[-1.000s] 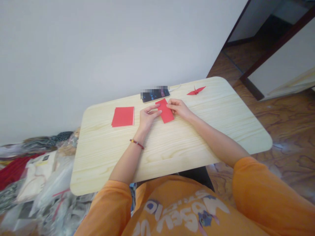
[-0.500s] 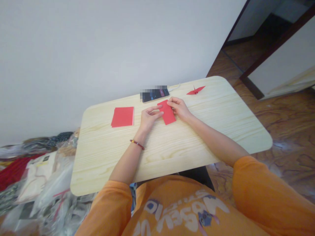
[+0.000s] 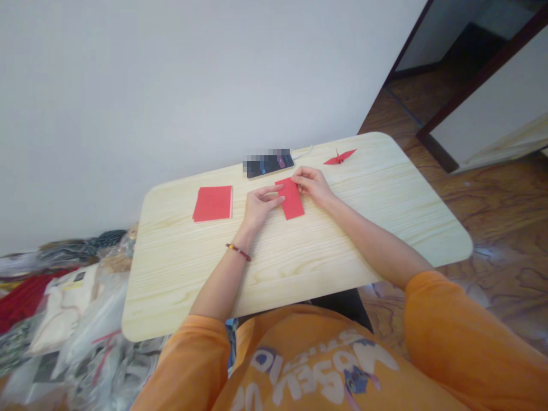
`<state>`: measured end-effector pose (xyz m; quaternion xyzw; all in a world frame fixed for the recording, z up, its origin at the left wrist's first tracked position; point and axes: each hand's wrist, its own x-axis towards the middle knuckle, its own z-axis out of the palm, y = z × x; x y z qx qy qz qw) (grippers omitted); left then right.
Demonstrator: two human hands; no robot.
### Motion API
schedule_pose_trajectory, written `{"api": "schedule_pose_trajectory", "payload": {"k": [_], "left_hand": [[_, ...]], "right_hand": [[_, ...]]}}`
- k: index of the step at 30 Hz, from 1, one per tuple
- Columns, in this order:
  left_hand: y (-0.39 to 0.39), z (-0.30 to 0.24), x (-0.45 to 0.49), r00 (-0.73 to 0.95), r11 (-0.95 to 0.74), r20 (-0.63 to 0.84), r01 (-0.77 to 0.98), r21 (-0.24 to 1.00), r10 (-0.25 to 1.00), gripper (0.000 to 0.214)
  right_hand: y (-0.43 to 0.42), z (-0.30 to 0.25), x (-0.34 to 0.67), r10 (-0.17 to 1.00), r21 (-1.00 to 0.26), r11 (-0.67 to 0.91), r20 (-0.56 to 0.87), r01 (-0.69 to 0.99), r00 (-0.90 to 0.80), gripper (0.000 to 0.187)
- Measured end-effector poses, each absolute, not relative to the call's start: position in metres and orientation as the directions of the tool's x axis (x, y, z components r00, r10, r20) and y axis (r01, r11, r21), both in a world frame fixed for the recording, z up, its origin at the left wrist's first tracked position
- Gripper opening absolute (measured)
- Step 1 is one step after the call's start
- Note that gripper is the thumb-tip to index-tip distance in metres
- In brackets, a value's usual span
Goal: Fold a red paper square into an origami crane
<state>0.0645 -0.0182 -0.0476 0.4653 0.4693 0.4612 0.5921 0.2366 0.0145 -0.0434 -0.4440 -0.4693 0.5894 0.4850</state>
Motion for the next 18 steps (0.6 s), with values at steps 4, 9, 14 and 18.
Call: {"api": "schedule_pose_trajectory", "payload": {"k": [4,9,14,18], "left_hand": [[-0.0172,-0.0493,0.0635,0.15,0.138,-0.122,-0.103,0.985,0.981,0.049],[-0.0163,-0.0515,0.0632,0.133,0.136,-0.121,-0.104,0.985,0.984,0.049],[-0.0145,-0.0537,0.0657,0.027,0.087,-0.084,-0.138,0.987,0.996,0.045],[-0.015,-0.0497,0.0681,0.001,0.03,-0.03,-0.156,0.987,1.0,0.046]], "right_hand": [[0.0126,-0.0432,0.2349,0.995,-0.992,-0.051,-0.04,-0.12,-0.095,0.024],[0.0135,-0.0422,0.2349,0.995,-0.986,-0.066,-0.054,-0.152,-0.082,0.028],[0.013,-0.0403,0.2328,0.989,-0.979,-0.091,-0.068,-0.183,-0.128,0.035],[0.0126,-0.0391,0.2328,0.989,-0.977,-0.096,-0.071,-0.19,-0.133,0.027]]}}
